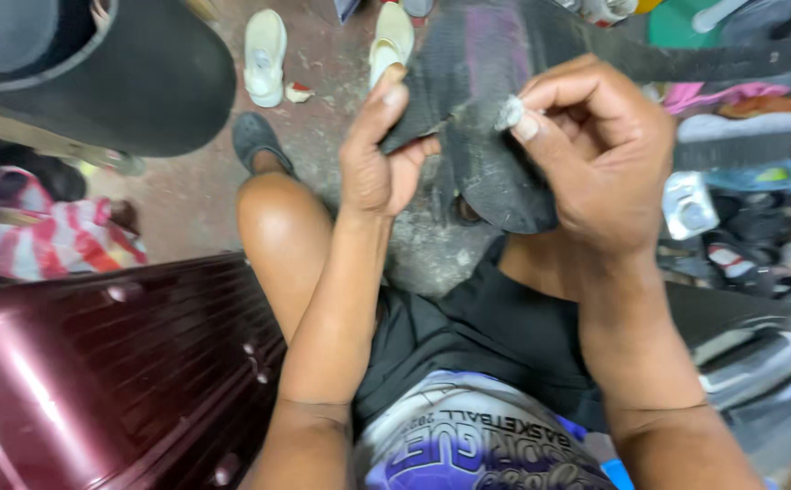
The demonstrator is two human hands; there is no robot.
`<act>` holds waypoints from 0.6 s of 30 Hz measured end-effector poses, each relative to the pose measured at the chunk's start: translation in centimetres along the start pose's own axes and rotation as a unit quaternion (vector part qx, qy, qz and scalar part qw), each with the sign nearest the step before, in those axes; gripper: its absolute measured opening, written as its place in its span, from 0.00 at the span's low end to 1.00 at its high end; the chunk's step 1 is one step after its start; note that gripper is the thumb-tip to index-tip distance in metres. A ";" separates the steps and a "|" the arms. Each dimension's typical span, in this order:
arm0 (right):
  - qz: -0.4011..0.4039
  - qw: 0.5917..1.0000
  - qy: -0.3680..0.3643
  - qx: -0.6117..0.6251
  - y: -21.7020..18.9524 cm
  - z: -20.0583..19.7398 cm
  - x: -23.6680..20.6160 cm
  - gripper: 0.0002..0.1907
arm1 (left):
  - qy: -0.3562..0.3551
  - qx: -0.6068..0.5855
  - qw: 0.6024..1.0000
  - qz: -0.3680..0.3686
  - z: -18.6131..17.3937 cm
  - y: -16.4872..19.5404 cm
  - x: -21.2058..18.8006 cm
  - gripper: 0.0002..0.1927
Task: The person sits on the floor of a cluttered shoe repair workshop and repairs sandals. They apply glue from a green bottle onto the sole of a white sandal, press the parts together, then work glue along the sole and straps of a black sandal, pressing and smoothing the surfaces by hand.
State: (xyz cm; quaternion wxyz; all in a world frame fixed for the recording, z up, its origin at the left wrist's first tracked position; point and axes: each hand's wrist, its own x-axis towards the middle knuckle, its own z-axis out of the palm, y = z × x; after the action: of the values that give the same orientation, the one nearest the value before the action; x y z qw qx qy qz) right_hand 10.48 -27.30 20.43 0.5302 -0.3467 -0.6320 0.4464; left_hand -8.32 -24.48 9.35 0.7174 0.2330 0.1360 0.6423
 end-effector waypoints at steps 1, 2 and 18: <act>0.007 1.000 0.007 -0.021 0.6 0.1 -0.2 0.04 | -0.006 -0.007 1.000 0.002 -0.2 -0.8 0.0 0.08; 0.014 0.999 0.014 -0.042 1.2 0.1 -0.4 0.04 | 0.003 0.009 1.000 0.003 -0.4 -1.6 0.1 0.08; -0.020 0.970 0.085 -0.227 7.3 -1.2 2.4 0.03 | 0.103 -0.008 0.995 0.009 -1.5 -8.0 2.2 0.21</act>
State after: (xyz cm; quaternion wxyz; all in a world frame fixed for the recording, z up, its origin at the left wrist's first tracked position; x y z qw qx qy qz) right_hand 10.90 -22.25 14.51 0.4983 -0.4823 -0.6759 0.2495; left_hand -1.89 -22.61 4.23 0.6958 0.1613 0.2019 0.6701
